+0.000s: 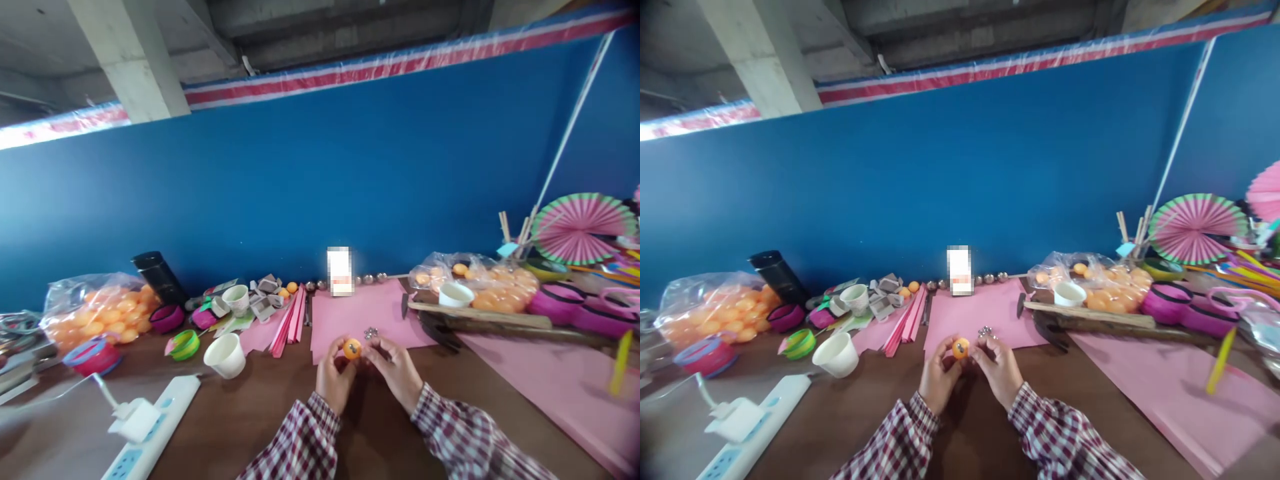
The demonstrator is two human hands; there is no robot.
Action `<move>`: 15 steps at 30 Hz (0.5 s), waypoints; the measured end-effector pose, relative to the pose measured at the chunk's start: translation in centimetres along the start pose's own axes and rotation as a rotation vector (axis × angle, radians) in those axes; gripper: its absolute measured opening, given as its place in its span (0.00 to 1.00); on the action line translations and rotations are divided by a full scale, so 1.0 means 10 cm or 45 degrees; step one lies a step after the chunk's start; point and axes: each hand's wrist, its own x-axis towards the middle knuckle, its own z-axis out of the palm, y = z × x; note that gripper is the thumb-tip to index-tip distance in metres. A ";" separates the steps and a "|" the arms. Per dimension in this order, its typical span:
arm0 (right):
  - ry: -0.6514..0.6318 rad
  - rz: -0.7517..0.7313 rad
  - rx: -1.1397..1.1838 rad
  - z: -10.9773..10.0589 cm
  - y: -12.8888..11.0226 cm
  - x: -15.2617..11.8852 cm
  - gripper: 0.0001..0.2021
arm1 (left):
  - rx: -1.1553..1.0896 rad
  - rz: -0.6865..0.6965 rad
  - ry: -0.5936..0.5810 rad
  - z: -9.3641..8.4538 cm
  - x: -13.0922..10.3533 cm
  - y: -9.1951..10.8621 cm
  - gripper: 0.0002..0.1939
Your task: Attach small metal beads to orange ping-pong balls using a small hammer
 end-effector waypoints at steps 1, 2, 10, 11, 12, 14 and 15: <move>-0.019 0.022 0.065 0.01 0.00 0.00 0.10 | -0.007 0.006 0.007 0.00 0.01 -0.01 0.22; -0.035 0.039 0.122 0.02 0.01 0.00 0.10 | -0.013 0.014 0.014 0.00 0.01 -0.02 0.22; -0.042 0.178 0.290 0.02 0.07 0.03 0.10 | 0.027 0.038 0.014 0.00 0.00 -0.02 0.21; -0.043 0.158 0.264 0.01 0.08 0.03 0.10 | 0.030 0.033 0.009 0.00 0.00 -0.01 0.21; -0.044 0.133 0.246 0.01 0.09 0.04 0.10 | 0.033 0.031 0.006 0.00 -0.01 -0.01 0.22; -0.052 0.090 0.249 0.00 0.11 0.06 0.10 | 0.040 0.041 0.017 0.01 -0.01 0.00 0.21; -0.061 0.080 0.268 0.00 0.12 0.06 0.11 | 0.042 0.048 0.019 0.01 -0.01 0.00 0.21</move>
